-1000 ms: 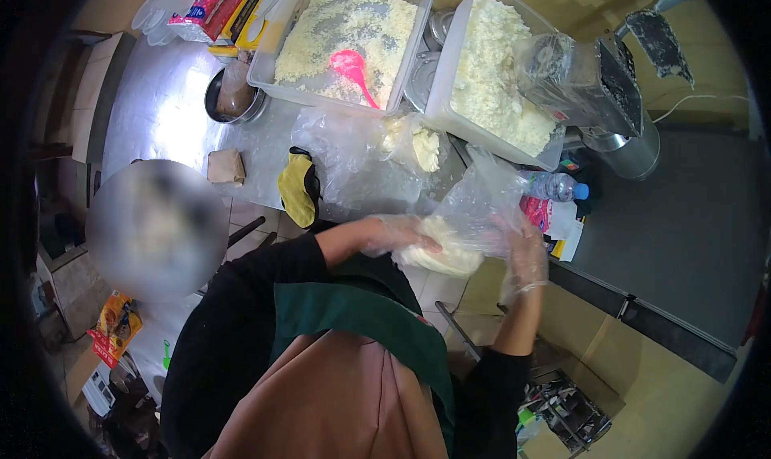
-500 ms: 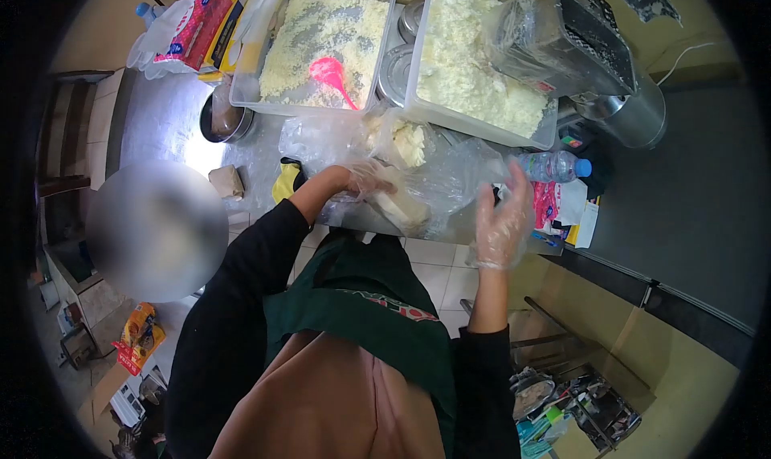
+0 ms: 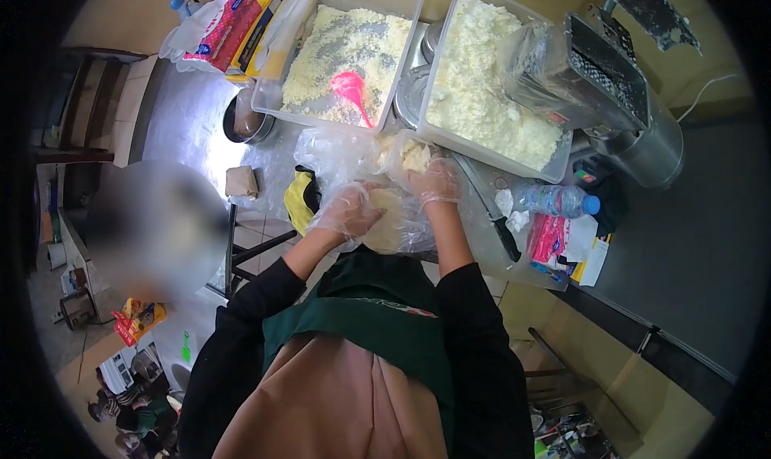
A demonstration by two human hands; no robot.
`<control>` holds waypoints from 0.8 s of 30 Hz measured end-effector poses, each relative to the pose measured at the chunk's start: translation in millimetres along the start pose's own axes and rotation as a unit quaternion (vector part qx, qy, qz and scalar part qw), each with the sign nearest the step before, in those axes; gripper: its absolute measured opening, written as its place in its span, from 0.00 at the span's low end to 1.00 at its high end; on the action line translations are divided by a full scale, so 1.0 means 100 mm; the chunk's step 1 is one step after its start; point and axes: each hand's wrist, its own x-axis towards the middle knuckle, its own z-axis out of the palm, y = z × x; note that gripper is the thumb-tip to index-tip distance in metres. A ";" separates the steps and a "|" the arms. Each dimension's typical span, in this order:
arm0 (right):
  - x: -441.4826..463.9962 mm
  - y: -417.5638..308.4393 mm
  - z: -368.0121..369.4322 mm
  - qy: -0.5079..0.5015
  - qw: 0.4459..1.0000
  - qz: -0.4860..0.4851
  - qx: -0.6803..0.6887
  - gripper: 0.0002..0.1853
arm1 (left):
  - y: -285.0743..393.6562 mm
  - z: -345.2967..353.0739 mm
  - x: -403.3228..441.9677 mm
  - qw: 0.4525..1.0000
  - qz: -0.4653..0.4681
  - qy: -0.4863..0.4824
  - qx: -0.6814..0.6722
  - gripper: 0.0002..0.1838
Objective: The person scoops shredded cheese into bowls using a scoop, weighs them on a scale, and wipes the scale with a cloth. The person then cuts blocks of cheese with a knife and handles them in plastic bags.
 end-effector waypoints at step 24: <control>-0.28 0.37 -0.96 -0.200 0.798 -0.079 0.564 0.20 | 0.45 -0.34 -0.23 0.971 0.016 0.094 -0.218 0.29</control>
